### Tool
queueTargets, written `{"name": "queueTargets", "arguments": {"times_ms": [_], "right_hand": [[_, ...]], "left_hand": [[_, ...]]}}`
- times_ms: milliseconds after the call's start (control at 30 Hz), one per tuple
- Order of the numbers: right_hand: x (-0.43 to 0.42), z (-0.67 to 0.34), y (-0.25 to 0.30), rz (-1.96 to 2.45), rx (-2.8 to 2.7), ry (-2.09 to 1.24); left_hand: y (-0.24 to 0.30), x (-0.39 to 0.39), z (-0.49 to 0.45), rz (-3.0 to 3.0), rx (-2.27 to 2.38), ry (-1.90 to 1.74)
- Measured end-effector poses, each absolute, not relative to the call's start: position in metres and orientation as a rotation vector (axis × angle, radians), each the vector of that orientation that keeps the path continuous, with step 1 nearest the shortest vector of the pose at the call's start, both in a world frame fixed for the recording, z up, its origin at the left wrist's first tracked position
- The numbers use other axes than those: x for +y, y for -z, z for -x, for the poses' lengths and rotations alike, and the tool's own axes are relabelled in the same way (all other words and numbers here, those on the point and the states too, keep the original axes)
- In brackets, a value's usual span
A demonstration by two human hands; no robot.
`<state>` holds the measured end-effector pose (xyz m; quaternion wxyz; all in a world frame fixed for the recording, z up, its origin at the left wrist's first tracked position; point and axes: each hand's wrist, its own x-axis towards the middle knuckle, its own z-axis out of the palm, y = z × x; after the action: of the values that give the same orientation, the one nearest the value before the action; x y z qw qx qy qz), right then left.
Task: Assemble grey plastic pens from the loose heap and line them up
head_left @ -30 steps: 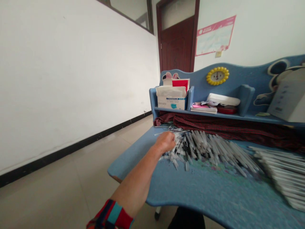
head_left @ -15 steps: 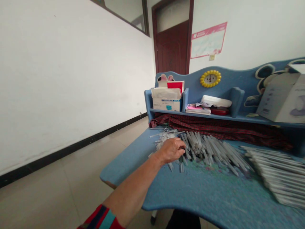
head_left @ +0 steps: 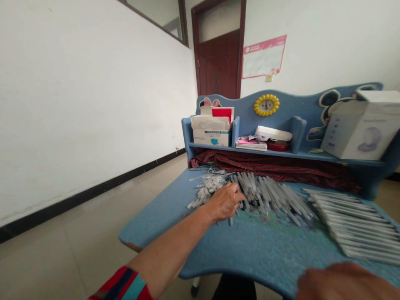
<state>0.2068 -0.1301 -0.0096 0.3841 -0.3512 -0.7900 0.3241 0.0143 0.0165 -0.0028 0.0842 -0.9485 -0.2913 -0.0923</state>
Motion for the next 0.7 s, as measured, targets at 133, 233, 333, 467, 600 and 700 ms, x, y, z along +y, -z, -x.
{"name": "queueTargets", "arguments": {"times_ms": [133, 233, 333, 467, 600, 700], "right_hand": [[-0.138, -0.186, -0.031, 1.219, -2.141, -0.846], [-0.107, -0.179, -0.043, 1.438, -2.158, -0.676], [-0.071, -0.182, -0.033, 1.555, -2.167, -0.385], [-0.046, -0.189, -0.008, 1.683, -2.131, -0.149], [-0.040, -0.188, 0.012, 1.708, -2.045, -0.149], [-0.040, -0.186, 0.021, 1.655, -2.004, -0.157]], "left_hand": [[0.002, 0.016, -0.018, 2.807, -0.846, 0.236], [0.004, 0.017, -0.019, 2.780, -0.825, 0.234], [0.006, 0.018, -0.018, 2.753, -0.782, 0.256], [0.006, 0.019, -0.016, 2.707, -0.754, 0.332], [0.005, 0.019, -0.016, 2.725, -0.687, 0.428], [0.004, 0.019, -0.018, 2.764, -0.643, 0.483]]}}
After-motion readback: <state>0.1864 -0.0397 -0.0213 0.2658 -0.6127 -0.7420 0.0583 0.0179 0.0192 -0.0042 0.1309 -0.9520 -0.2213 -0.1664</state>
